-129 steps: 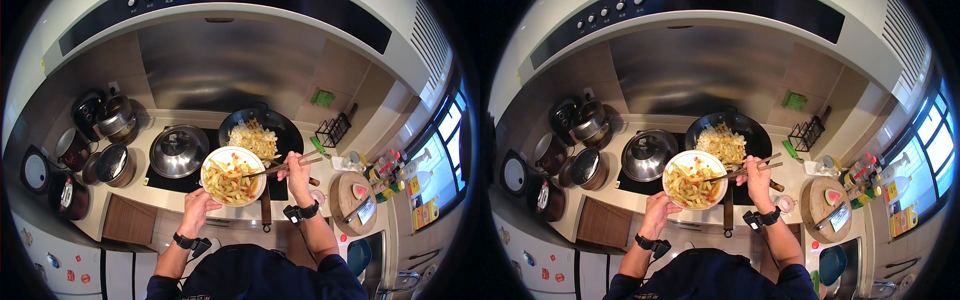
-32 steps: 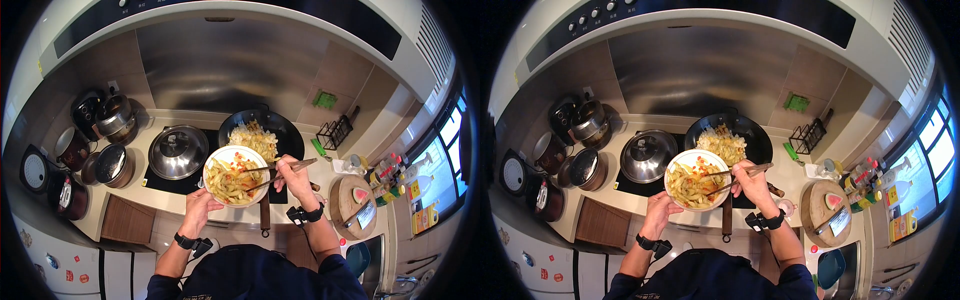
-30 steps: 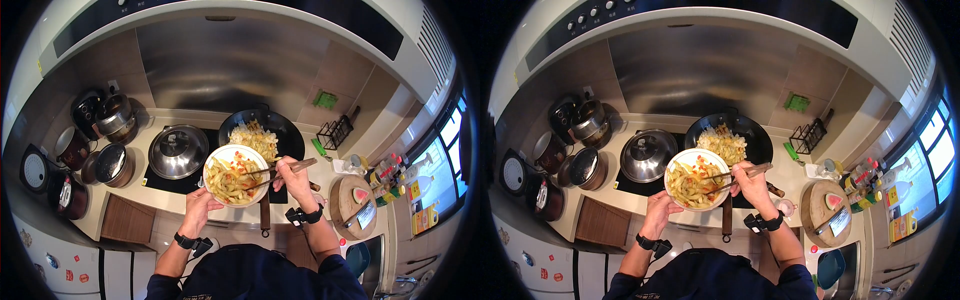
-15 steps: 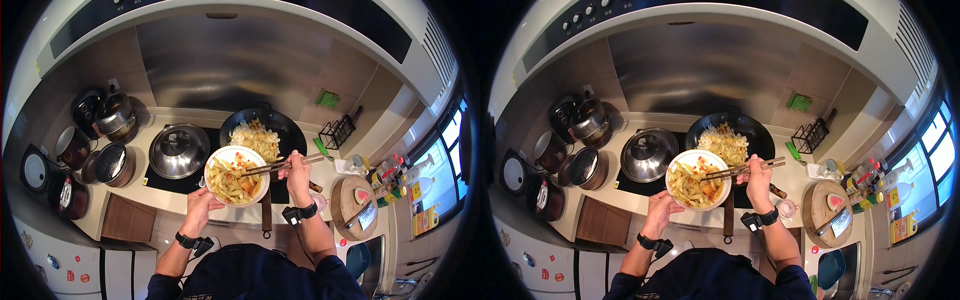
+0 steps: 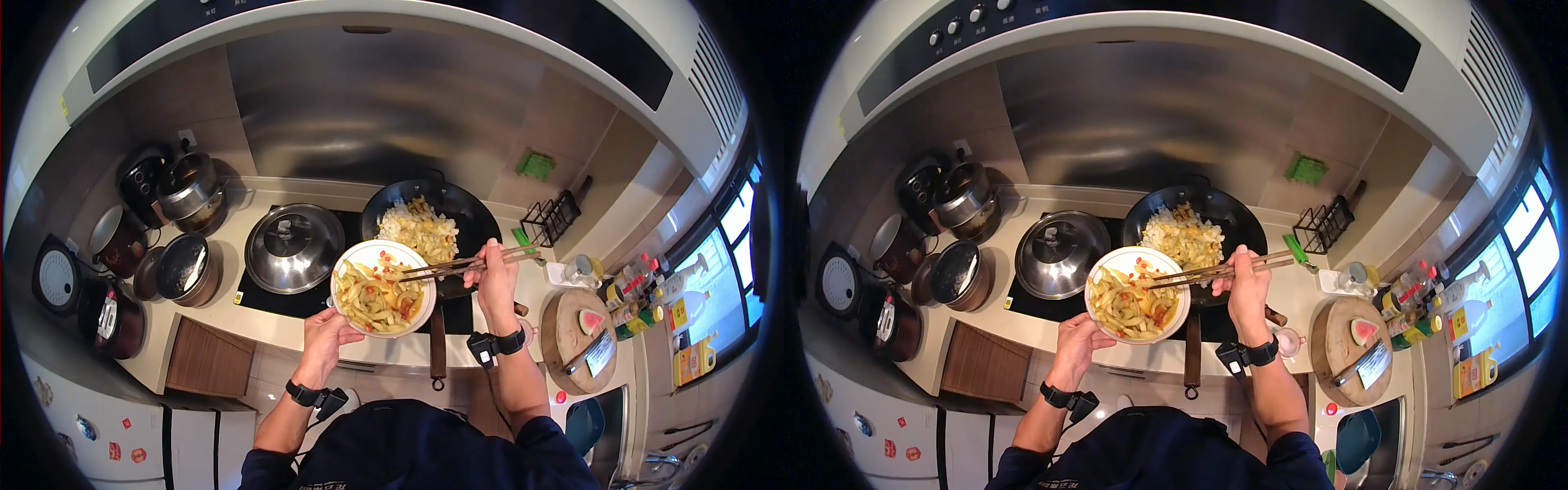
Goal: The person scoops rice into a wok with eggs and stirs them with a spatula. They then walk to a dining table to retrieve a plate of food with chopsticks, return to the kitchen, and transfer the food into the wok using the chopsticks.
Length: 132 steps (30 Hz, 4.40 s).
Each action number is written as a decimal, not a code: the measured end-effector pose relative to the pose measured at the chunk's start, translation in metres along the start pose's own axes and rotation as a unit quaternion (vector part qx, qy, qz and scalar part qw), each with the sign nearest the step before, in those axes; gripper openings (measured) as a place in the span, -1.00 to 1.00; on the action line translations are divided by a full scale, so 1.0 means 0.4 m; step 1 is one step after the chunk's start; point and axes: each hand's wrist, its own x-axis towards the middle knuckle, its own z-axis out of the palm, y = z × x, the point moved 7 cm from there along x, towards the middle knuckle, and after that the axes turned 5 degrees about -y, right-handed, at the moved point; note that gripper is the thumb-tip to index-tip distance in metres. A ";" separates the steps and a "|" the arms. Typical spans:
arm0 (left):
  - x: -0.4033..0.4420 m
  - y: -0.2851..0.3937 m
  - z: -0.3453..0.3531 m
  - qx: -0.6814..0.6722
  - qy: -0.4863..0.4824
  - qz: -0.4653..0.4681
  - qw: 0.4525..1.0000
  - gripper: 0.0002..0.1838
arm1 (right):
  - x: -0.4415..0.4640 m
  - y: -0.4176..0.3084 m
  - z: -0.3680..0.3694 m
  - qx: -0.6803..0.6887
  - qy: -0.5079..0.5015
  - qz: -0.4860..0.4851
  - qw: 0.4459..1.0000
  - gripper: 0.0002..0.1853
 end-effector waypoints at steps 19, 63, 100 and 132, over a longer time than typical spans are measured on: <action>-0.011 0.020 -0.007 0.006 0.005 0.009 1.000 -0.73 | 0.000 -0.015 0.074 -0.181 -0.176 0.029 0.967 -0.69; 0.012 0.026 0.007 0.018 0.003 0.009 1.000 -0.73 | 0.022 0.003 0.058 -0.149 -0.092 -0.027 0.984 -0.66; -0.006 0.026 0.003 0.012 -0.005 -0.001 1.000 -0.76 | 0.011 0.040 0.083 -0.142 -0.081 -0.049 0.985 -0.69; 0.007 -0.003 0.025 0.026 -0.045 -0.029 0.998 -0.80 | -0.001 0.095 0.165 -0.111 -0.187 0.054 0.975 -0.67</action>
